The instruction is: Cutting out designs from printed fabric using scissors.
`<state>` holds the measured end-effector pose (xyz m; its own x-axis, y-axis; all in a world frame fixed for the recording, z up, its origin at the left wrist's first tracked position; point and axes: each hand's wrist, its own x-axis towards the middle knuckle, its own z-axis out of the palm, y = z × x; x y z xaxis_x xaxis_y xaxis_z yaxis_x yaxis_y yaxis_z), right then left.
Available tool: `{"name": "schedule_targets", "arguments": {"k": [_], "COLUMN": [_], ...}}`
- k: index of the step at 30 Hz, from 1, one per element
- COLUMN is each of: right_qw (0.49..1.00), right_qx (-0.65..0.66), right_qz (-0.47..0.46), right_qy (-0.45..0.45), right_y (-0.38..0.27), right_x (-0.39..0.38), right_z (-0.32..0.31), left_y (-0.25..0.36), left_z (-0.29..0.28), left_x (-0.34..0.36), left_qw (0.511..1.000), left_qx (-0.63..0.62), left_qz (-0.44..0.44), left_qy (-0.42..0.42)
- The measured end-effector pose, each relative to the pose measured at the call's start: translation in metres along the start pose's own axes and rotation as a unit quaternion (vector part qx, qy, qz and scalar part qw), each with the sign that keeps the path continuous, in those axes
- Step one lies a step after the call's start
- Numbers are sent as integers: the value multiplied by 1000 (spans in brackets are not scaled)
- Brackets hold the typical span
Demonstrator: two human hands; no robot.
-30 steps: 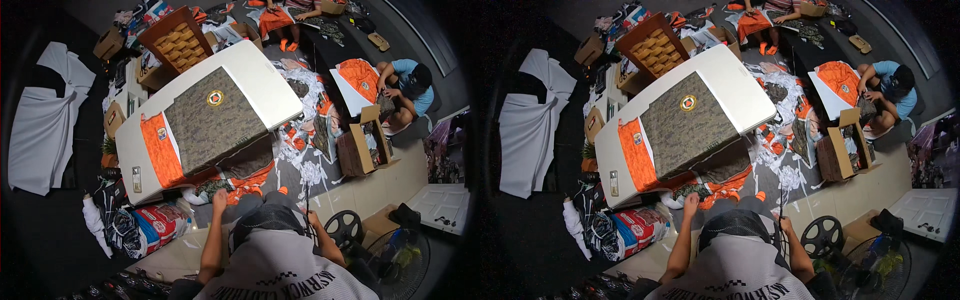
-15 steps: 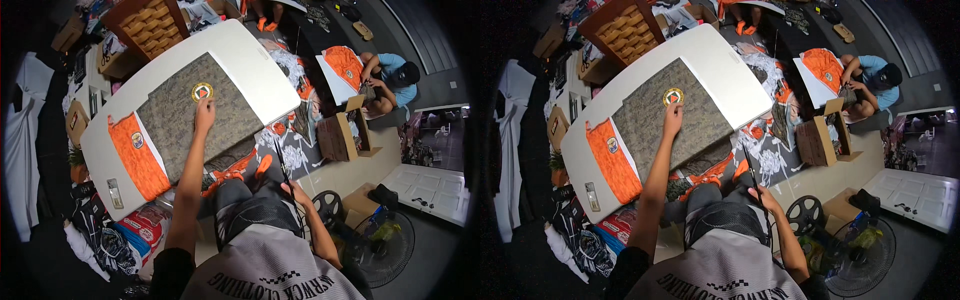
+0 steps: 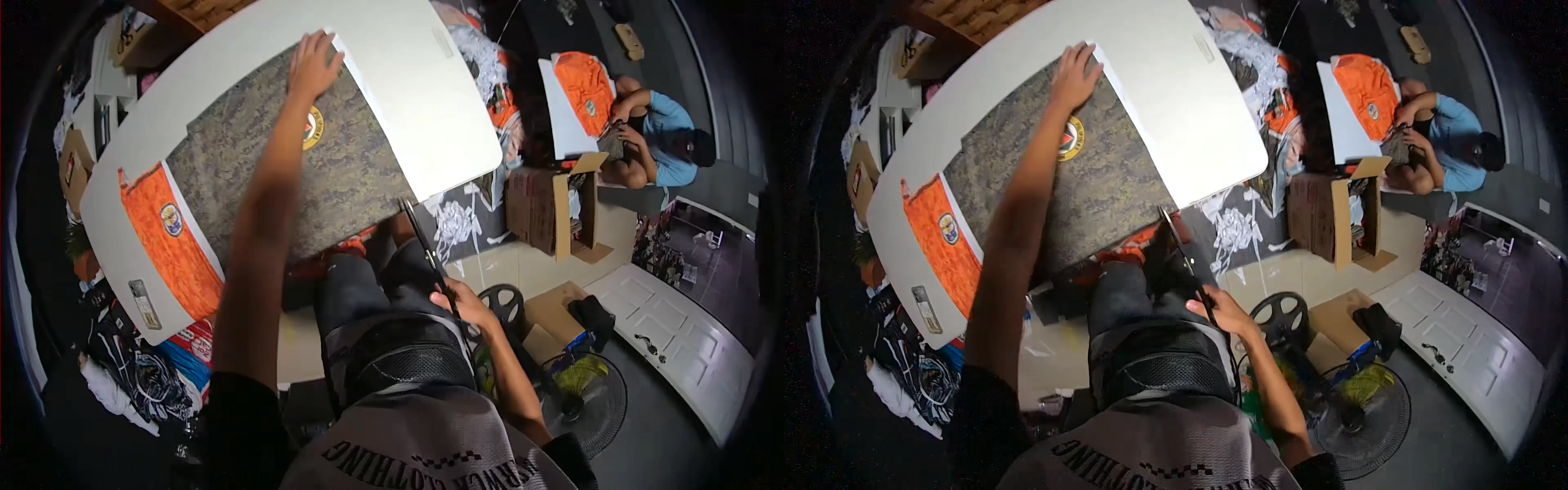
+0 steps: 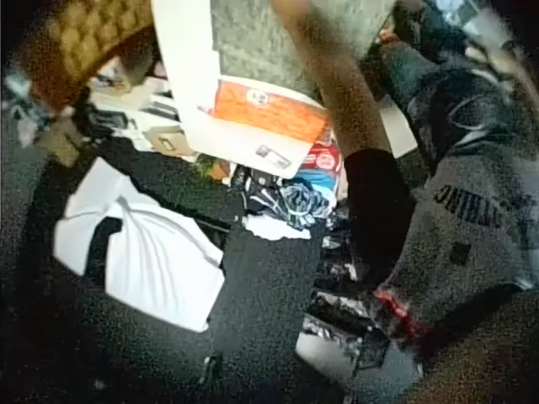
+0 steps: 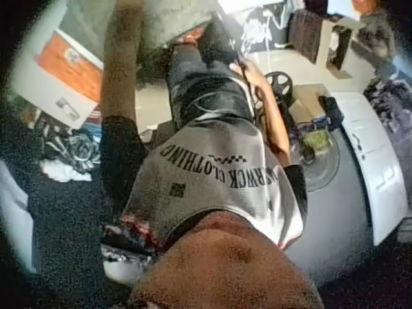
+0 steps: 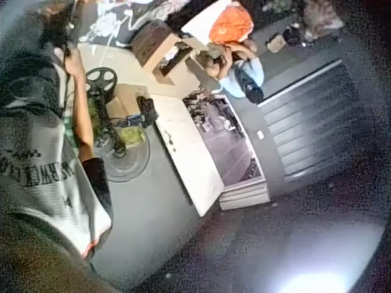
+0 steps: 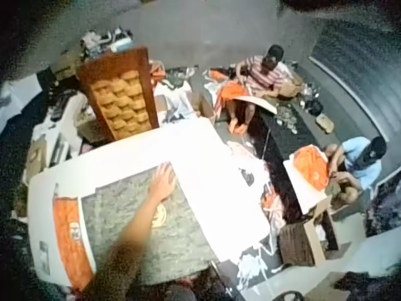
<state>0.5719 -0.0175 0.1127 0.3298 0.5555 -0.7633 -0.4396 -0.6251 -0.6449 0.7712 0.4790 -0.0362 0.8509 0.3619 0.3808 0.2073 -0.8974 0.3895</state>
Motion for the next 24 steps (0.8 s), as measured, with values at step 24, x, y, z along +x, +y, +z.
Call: {"name": "schedule_targets", "arguments": {"k": [24], "right_qw": [996], "right_qx": [-49], "right_qz": [26], "right_qy": [-64], "right_y": [-55], "right_x": [32], "right_z": [-75], "left_y": [22], "left_z": [-43], "left_x": [52], "left_qw": [895], "left_qx": [199], "left_qz": [-125], "left_qy": [-379]}}
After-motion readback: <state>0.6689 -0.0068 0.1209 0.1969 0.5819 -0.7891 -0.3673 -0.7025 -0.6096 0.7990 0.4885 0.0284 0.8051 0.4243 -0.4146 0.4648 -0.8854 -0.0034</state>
